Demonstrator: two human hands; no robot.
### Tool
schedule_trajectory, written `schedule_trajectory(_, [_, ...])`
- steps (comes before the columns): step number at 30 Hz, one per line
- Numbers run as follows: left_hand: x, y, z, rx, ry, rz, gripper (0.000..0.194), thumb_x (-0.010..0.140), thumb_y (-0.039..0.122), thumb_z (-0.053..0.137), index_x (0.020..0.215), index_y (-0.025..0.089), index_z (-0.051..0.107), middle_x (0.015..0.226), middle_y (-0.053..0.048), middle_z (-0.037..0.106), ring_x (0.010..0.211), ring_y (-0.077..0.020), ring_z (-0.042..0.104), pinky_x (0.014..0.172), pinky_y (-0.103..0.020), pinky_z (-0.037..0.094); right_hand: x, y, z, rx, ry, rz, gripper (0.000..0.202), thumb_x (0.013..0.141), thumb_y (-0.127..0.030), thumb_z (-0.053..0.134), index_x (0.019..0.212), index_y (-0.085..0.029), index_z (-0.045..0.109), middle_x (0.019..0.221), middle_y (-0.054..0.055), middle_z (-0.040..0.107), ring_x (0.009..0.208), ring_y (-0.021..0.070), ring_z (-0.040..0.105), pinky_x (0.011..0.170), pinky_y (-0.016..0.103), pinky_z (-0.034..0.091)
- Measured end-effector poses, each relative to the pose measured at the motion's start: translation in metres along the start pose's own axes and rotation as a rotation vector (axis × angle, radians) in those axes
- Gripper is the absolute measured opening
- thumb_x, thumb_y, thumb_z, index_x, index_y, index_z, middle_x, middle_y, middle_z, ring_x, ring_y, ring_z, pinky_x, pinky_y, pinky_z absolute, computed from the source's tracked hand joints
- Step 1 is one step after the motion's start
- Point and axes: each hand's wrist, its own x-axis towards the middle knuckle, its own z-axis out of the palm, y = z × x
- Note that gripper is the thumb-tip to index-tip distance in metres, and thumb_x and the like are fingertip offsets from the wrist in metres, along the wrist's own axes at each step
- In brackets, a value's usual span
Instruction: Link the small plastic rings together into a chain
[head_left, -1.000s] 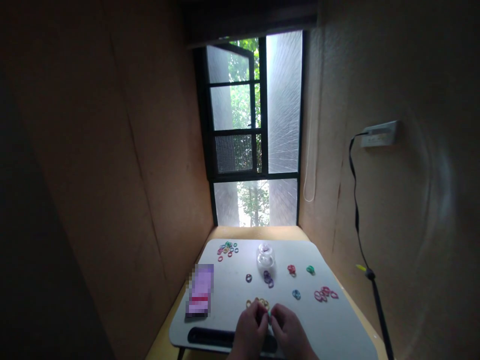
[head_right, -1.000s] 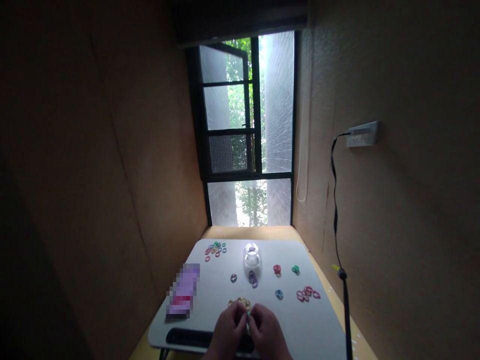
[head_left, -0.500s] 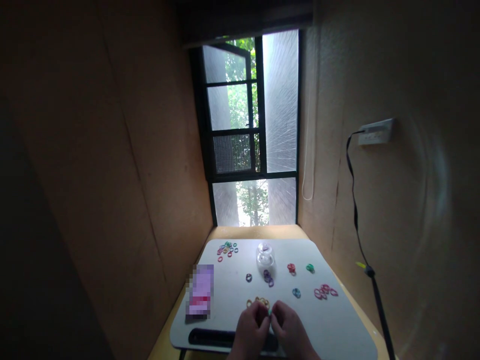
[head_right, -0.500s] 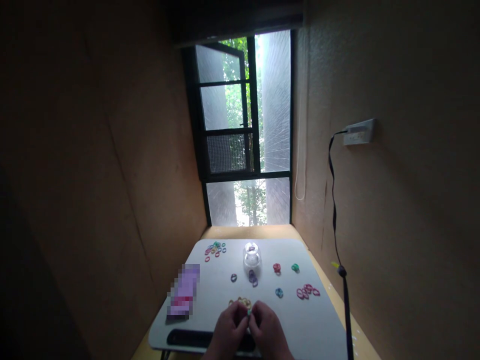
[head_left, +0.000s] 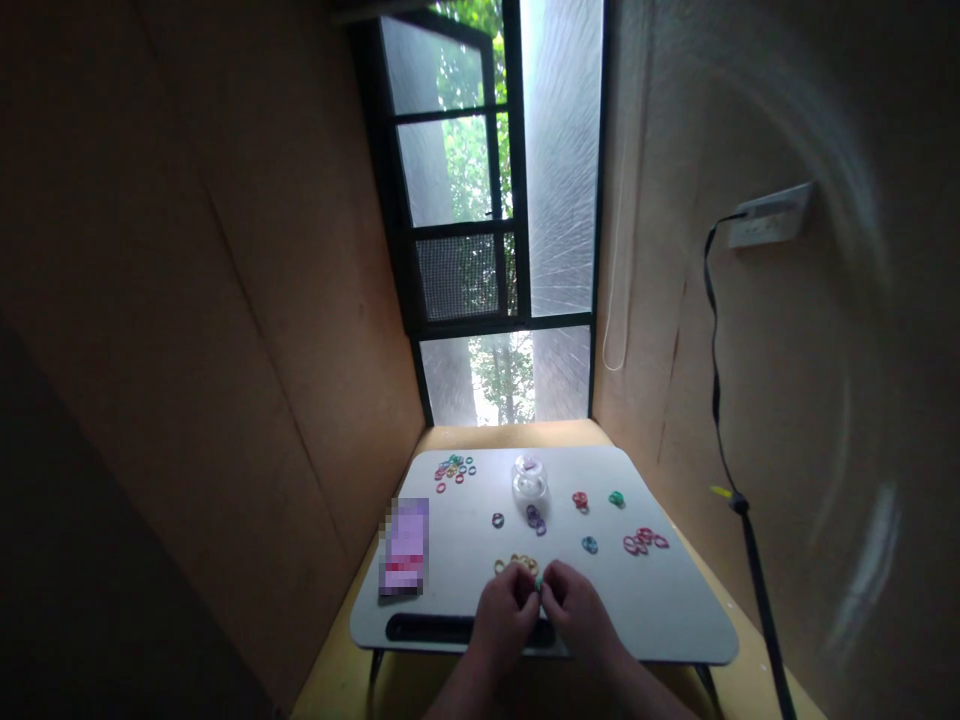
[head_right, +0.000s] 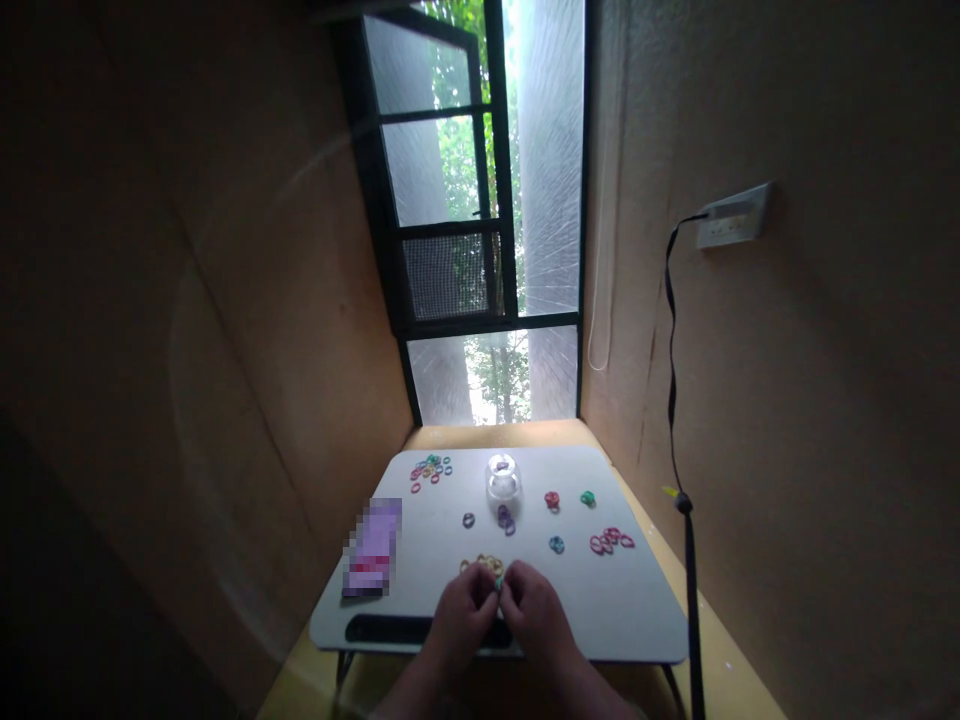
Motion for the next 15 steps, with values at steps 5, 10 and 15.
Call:
schedule_trajectory(5, [-0.0001,-0.0006,0.001,-0.01,0.049,-0.021,0.006,0.078,0.022,0.055,0.074,0.018,0.052,0.066,0.003,0.053,0.062,-0.012,0.048,0.061,-0.024,0.035,0.0002,0.0016,0.0006,-0.02,-0.015,0.007,0.016,0.084,-0.027,0.048,0.069,-0.02,0.049,0.065,-0.001,0.054,0.061,0.0142,0.05,0.058,0.025,0.036])
schedule_trajectory(10, [0.0006,0.0001,0.0022,-0.037,0.076,-0.057,0.009,0.079,0.025,0.056,0.074,0.018,0.051,0.065,0.003,0.054,0.061,-0.012,0.049,0.061,-0.024,0.036,0.001,0.005,0.0014,-0.058,-0.02,-0.003,0.016,0.083,-0.026,0.049,0.069,-0.02,0.049,0.064,-0.001,0.054,0.059,0.014,0.049,0.057,0.025,0.036])
schedule_trajectory(15, [0.0016,-0.0002,0.0027,-0.021,0.069,-0.07,0.006,0.078,0.023,0.056,0.077,0.019,0.052,0.066,0.003,0.056,0.061,-0.0121,0.05,0.06,-0.024,0.035,0.0008,-0.0004,-0.0024,-0.008,-0.031,-0.018,0.015,0.084,-0.027,0.05,0.073,-0.02,0.055,0.068,0.001,0.058,0.062,0.0147,0.052,0.06,0.025,0.039])
